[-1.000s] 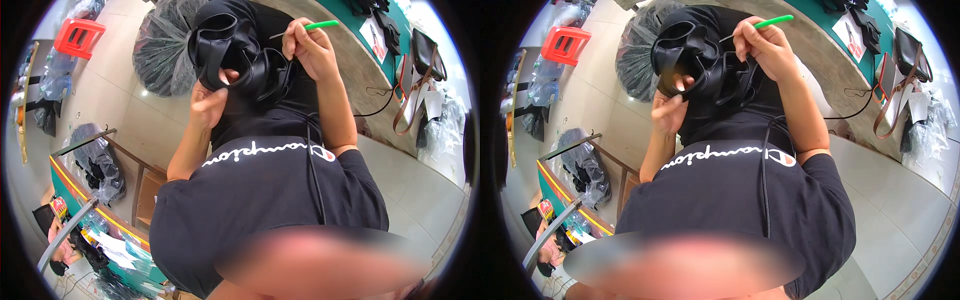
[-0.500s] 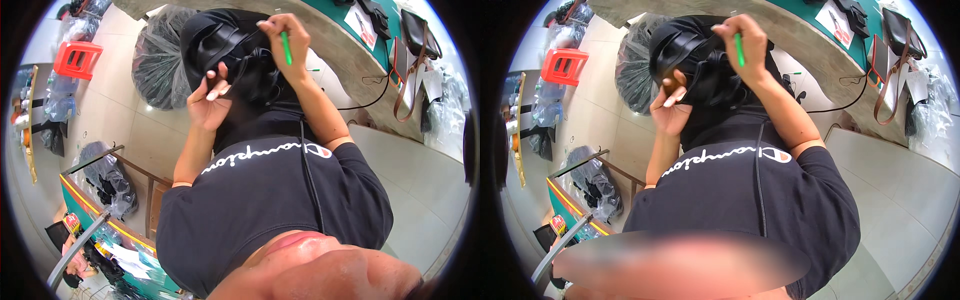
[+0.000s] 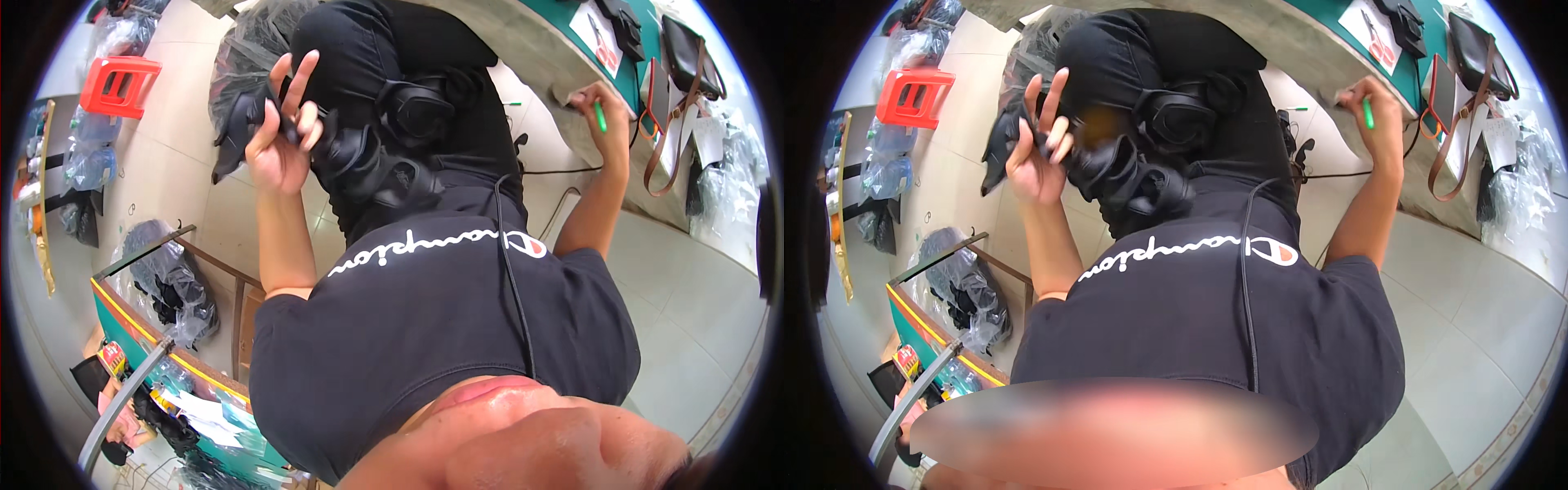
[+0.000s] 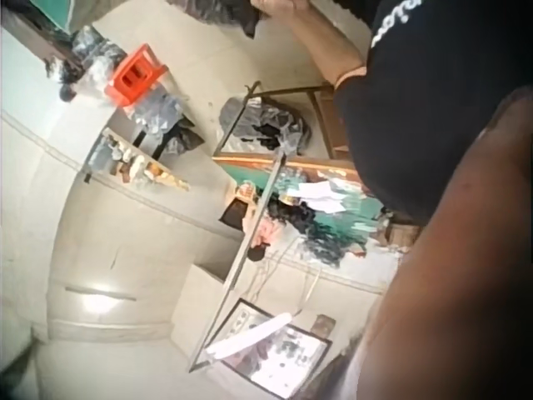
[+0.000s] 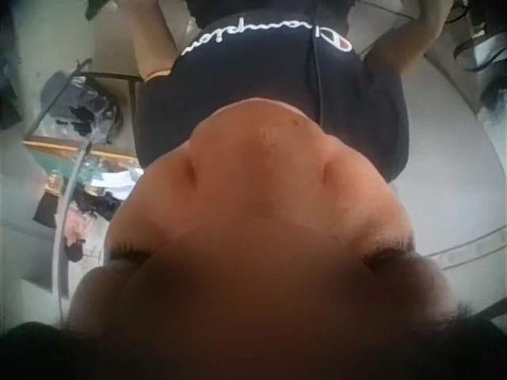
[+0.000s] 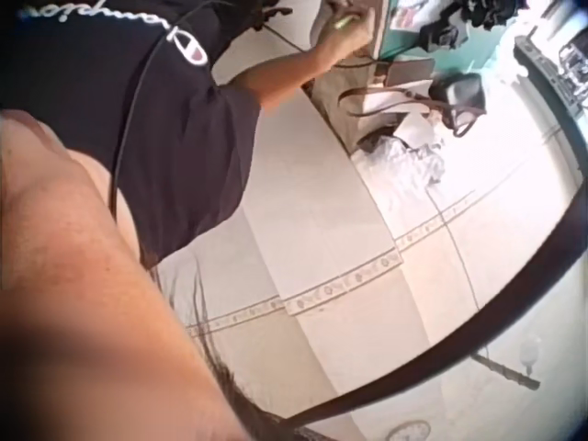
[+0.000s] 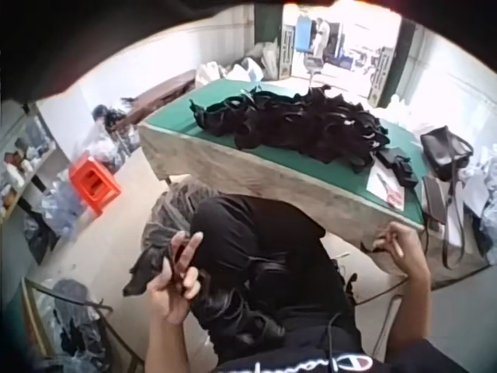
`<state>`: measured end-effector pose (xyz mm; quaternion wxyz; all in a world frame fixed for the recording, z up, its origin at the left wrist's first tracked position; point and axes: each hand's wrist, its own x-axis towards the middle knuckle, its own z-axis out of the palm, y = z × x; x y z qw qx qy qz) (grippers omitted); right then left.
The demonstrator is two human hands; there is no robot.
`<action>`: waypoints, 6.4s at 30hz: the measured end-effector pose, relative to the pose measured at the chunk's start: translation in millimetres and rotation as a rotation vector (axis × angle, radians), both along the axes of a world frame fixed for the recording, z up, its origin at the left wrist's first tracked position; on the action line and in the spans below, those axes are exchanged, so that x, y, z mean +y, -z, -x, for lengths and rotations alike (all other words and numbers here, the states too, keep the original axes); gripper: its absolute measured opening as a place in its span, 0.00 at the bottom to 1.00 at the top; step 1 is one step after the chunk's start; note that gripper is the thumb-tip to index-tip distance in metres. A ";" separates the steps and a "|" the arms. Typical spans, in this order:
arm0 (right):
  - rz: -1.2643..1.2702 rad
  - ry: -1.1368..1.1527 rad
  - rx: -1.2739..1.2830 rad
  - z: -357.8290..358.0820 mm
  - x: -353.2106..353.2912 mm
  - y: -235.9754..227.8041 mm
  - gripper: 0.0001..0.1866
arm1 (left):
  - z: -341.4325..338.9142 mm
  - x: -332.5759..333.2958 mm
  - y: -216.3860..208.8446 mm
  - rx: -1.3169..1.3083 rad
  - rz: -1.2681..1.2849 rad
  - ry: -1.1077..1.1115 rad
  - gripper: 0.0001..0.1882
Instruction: Manually trimming and inspecting black boots or shoe components at a factory workbench.
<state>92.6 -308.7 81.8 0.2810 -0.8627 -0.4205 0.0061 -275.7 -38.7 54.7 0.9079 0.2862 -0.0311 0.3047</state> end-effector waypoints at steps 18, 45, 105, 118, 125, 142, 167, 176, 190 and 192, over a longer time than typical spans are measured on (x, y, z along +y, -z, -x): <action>-0.528 -0.406 0.983 123.2 122.1 60.2 0.19 | -35.7 90.6 25.5 0.419 0.245 0.027 0.22; -0.125 -0.751 0.412 -15.3 112.8 -16.7 0.16 | -119.5 57.4 -1.1 0.900 -1.481 -0.530 0.16; -0.815 -0.715 0.741 169.9 110.7 -17.3 0.03 | -60.8 -95.5 -26.3 0.383 -0.143 -0.339 0.19; -0.754 -0.656 0.677 171.5 107.8 -14.1 0.04 | -61.1 -101.4 -24.2 0.413 -0.125 -0.356 0.15; -0.926 -0.638 -0.269 156.5 117.5 -13.4 0.08 | -59.0 -101.1 -13.9 0.438 -0.166 -0.275 0.16; -0.819 0.361 -0.159 -20.0 -42.7 -20.1 0.05 | 23.0 1.2 19.3 0.032 0.221 -0.252 0.25; -0.709 -0.602 0.794 164.7 110.5 -4.1 0.11 | -43.9 -66.6 -4.1 0.451 -0.046 -0.099 0.28; -0.699 -0.530 0.852 165.3 113.3 -4.8 0.10 | -51.6 -74.8 3.6 0.465 0.133 -0.014 0.23; -0.802 -0.730 1.051 178.4 96.6 -21.5 0.08 | -45.4 -82.8 13.7 0.333 -0.908 -0.437 0.26; -0.746 -0.741 0.946 178.1 95.9 -17.5 0.06 | -43.3 -82.1 20.7 0.328 -0.962 -0.464 0.26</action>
